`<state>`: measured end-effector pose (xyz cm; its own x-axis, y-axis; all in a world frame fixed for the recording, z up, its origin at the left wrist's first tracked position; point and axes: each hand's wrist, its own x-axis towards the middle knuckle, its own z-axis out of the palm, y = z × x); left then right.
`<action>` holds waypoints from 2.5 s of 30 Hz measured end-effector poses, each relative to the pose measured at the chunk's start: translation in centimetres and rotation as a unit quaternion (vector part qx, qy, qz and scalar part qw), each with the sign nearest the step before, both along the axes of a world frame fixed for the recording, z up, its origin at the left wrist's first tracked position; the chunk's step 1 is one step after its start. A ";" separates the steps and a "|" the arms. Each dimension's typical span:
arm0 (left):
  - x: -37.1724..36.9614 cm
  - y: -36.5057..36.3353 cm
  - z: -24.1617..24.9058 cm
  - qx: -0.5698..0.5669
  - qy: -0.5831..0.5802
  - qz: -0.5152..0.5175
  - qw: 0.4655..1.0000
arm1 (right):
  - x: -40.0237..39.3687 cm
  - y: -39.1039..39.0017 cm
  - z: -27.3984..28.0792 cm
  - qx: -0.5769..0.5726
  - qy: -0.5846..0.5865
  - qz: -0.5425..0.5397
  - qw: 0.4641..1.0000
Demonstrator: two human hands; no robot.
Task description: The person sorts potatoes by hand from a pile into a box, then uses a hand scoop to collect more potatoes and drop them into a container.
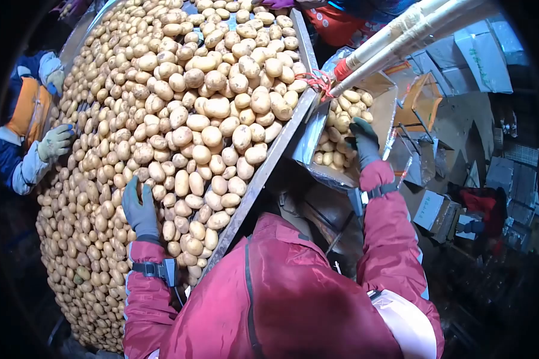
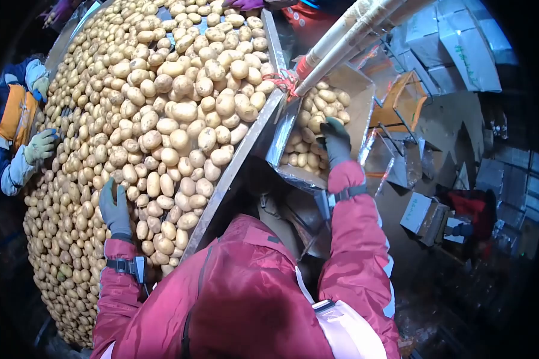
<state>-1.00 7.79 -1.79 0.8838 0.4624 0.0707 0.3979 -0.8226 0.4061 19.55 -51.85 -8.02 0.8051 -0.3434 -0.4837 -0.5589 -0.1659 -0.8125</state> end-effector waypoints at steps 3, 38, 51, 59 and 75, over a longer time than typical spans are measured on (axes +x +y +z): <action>0.2 -0.5 0.3 0.013 0.007 0.007 1.000 | 3.5 -0.7 -5.2 -0.113 -0.020 0.051 0.992; -0.8 2.6 -3.6 0.055 -0.030 -0.042 0.997 | -16.4 -14.1 10.4 0.195 -0.071 -0.221 0.953; -2.5 -2.6 3.9 -0.158 -0.077 0.010 0.984 | -10.5 29.2 15.2 0.346 0.136 0.415 0.831; -14.0 0.6 4.7 0.077 0.057 0.125 0.987 | -18.8 39.6 6.4 0.301 -0.122 0.784 0.528; -1.2 -5.9 5.2 -0.146 0.010 0.198 0.969 | -8.7 41.0 11.4 0.365 0.241 0.612 0.660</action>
